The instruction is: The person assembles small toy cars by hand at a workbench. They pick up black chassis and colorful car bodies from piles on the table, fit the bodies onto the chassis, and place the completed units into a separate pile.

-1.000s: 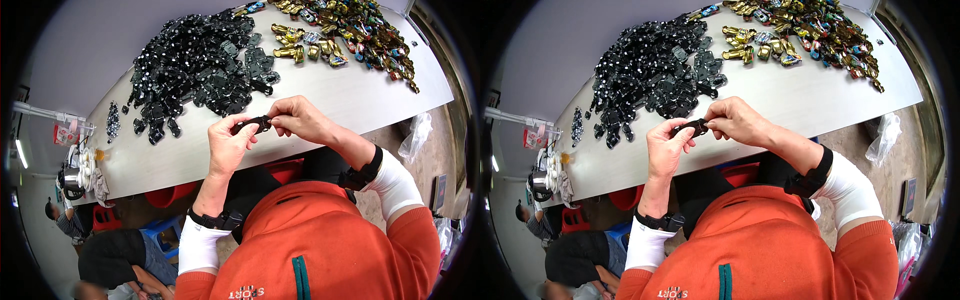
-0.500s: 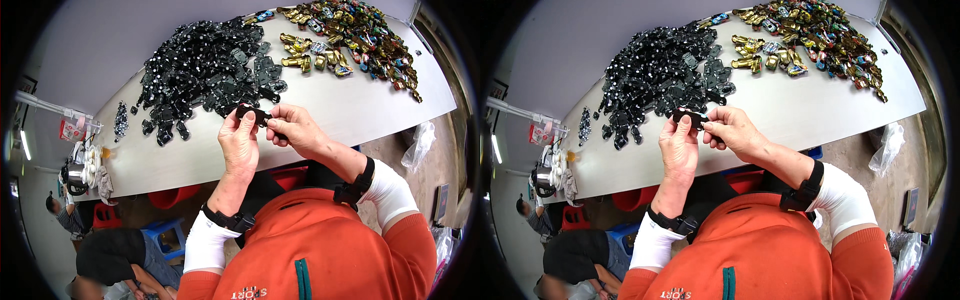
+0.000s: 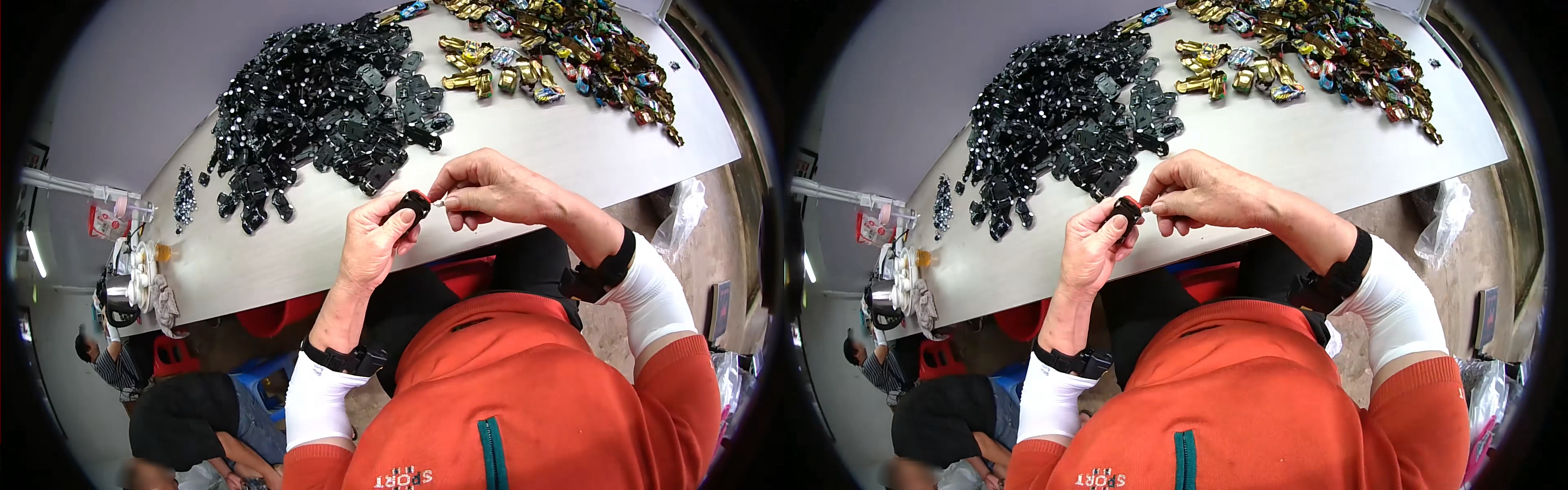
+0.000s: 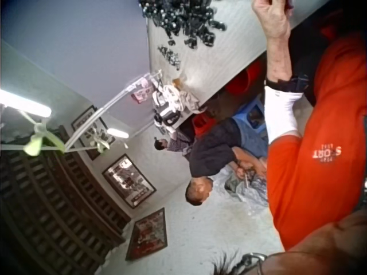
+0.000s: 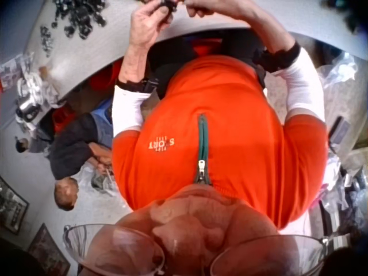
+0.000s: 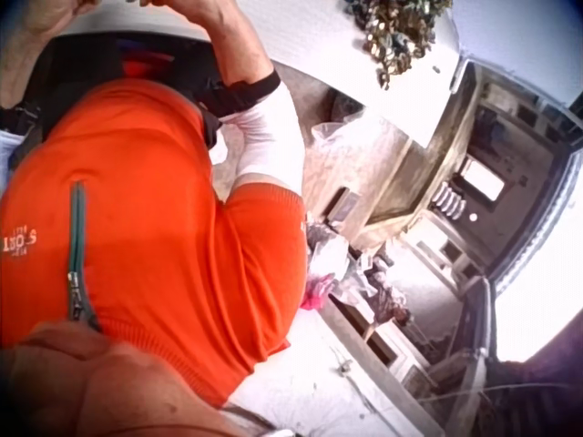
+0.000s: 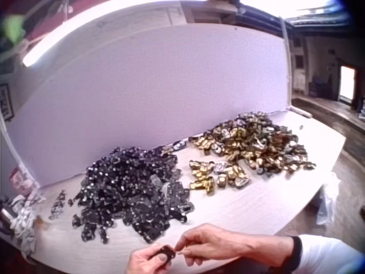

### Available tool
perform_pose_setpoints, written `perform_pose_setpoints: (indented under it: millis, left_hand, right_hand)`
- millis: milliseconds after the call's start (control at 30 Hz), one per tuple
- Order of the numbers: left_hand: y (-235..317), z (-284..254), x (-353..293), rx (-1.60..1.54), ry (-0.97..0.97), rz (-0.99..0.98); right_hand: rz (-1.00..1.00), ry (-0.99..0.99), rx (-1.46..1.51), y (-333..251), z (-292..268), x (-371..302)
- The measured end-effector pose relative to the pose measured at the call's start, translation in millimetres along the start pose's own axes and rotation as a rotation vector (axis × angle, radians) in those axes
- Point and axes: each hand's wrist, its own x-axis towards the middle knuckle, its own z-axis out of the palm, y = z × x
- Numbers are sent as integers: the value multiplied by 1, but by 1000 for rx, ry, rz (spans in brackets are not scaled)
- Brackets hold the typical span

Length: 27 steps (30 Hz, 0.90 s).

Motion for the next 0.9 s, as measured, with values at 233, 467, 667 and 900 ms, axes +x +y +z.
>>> perform_pose_setpoints:
  millis: [233,467,667,900]
  left_hand:
    - [-2,-2,-3,73,-23,-12]
    - [0,4,-4,231,-3,76]
    - [0,13,-2,274,100,-11]
    - [0,3,4,44,77,-146]
  right_hand:
    - [35,-79,69,4,1,0]
    - [-89,-18,-94,14,8,6]
    - [-166,195,-254,31,17,11]
    - [89,39,86,24,3,7]
